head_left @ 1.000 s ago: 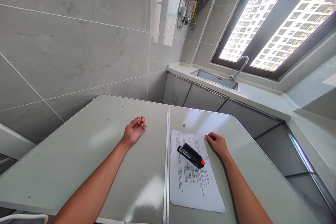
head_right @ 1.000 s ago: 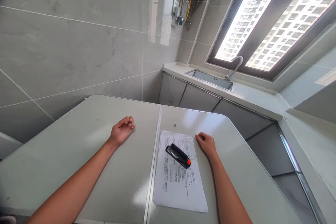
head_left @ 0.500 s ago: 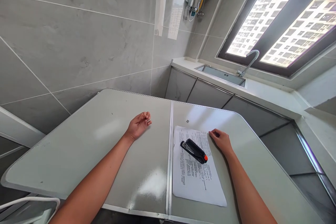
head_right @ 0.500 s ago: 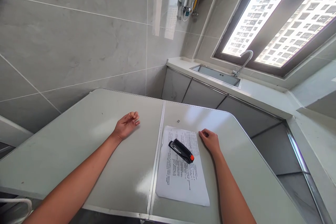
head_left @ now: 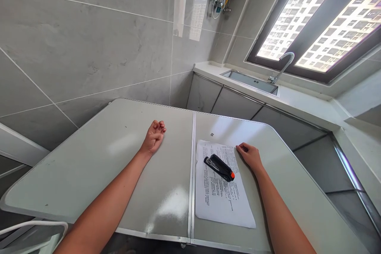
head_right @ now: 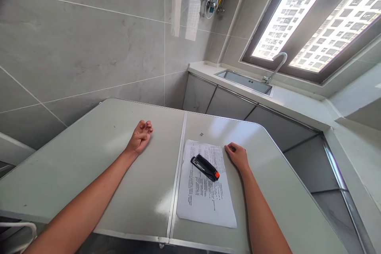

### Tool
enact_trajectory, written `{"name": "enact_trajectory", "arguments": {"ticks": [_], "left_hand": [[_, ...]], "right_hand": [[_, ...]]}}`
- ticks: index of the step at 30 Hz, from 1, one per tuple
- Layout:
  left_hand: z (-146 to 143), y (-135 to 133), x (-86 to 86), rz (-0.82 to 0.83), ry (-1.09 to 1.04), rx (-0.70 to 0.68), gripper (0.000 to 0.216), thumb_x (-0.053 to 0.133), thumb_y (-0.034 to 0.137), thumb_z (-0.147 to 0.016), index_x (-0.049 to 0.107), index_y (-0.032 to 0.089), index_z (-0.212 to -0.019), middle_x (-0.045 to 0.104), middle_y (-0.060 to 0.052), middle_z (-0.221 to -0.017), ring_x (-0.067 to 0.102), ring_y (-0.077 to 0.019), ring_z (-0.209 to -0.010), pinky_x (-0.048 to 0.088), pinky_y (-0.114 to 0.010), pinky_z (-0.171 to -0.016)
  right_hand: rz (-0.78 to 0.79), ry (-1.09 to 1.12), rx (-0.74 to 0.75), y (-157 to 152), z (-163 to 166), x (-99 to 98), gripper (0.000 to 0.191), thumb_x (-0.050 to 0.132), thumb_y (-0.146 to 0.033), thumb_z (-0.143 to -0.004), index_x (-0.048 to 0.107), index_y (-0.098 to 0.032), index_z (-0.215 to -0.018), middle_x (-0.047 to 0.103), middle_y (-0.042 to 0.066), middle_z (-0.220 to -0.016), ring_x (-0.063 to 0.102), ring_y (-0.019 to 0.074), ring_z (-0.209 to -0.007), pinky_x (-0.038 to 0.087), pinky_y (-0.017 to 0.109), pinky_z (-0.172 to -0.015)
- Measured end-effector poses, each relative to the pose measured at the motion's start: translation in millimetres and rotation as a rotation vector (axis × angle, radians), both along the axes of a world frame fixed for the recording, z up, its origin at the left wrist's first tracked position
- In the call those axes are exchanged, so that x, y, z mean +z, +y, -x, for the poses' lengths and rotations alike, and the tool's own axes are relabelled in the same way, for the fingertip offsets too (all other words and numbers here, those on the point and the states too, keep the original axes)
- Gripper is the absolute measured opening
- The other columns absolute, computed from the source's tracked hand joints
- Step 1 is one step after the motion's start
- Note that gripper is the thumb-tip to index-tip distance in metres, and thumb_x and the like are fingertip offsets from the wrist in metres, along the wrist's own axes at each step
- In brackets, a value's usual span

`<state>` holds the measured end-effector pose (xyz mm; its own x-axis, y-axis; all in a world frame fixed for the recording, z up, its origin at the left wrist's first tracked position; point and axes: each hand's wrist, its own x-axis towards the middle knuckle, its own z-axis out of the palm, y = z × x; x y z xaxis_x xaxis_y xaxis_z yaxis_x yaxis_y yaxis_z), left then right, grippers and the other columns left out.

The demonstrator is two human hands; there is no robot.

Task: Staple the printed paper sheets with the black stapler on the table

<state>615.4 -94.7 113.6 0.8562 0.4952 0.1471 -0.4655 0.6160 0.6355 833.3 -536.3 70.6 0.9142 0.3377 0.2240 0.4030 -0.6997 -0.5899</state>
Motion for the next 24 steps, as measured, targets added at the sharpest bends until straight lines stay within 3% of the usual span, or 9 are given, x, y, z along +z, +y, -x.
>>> {"name": "enact_trajectory", "arguments": {"ticks": [5, 9, 13, 17, 20, 24], "left_hand": [[-5, 8, -7.9, 0.106, -0.021, 0.065, 0.052, 0.048, -0.012, -0.046, 0.054, 0.021, -0.086, 0.06, 0.001, -0.102, 0.061, -0.0081, -0.098, 0.045, -0.024, -0.104], [-5, 12, -6.7, 0.219, -0.046, 0.115, 0.044, 0.049, -0.008, -0.052, 0.054, 0.021, -0.085, 0.062, -0.002, -0.096, 0.065, -0.0125, -0.101, 0.047, -0.034, -0.111], [-3, 14, -5.7, 0.28, -0.069, 0.127, 0.036, 0.052, 0.004, -0.06, 0.06, 0.019, -0.092, 0.063, -0.008, -0.097, 0.066, -0.0194, -0.105, 0.051, -0.043, -0.108], [-3, 16, -8.8, 0.284, -0.077, 0.146, 0.029, 0.054, 0.01, -0.066, 0.061, 0.019, -0.093, 0.065, -0.01, -0.098, 0.066, -0.0222, -0.106, 0.053, -0.046, -0.106], [-4, 17, -10.7, 0.269, -0.075, 0.152, 0.026, 0.053, 0.011, -0.069, 0.062, 0.018, -0.092, 0.065, -0.011, -0.098, 0.066, -0.023, -0.105, 0.054, -0.048, -0.105], [-4, 16, -10.3, 0.228, -0.015, 0.169, 0.021, 0.054, 0.014, -0.072, 0.063, 0.019, -0.089, 0.064, -0.011, -0.097, 0.065, -0.0228, -0.102, 0.054, -0.047, -0.105]], "right_hand": [[-0.018, -0.004, -0.004, 2, 3, 2.1, 0.043, 0.059, -0.061, -0.085, 0.067, -0.02, -0.074, 0.062, 0.002, -0.063, 0.051, 0.0183, -0.063, 0.041, 0.032, -0.065], [-0.163, -0.023, 0.066, 9, 16, 12.9, 0.046, 0.058, -0.064, -0.088, 0.069, -0.02, -0.079, 0.068, 0.006, -0.076, 0.057, 0.0219, -0.072, 0.048, 0.035, -0.076], [-0.27, 0.214, 0.482, 22, 36, 29.1, 0.05, 0.055, -0.068, -0.091, 0.075, -0.022, -0.095, 0.073, 0.011, -0.104, 0.065, 0.0309, -0.104, 0.049, 0.042, -0.099], [-0.275, 0.457, 0.918, 36, 55, 37.8, 0.069, 0.068, -0.072, -0.081, 0.07, -0.025, -0.13, 0.061, 0.013, -0.141, 0.054, 0.0379, -0.132, 0.043, 0.05, -0.112], [-0.169, 0.562, 1.009, 45, 68, 41.6, 0.073, 0.073, -0.058, -0.083, 0.058, -0.025, -0.146, 0.059, 0.012, -0.144, 0.055, 0.0364, -0.132, 0.042, 0.051, -0.112], [-0.152, 0.604, 1.064, 57, 81, 50.1, 0.062, 0.066, -0.05, -0.091, 0.057, -0.024, -0.147, 0.062, 0.01, -0.139, 0.057, 0.0339, -0.129, 0.042, 0.048, -0.113]]}}
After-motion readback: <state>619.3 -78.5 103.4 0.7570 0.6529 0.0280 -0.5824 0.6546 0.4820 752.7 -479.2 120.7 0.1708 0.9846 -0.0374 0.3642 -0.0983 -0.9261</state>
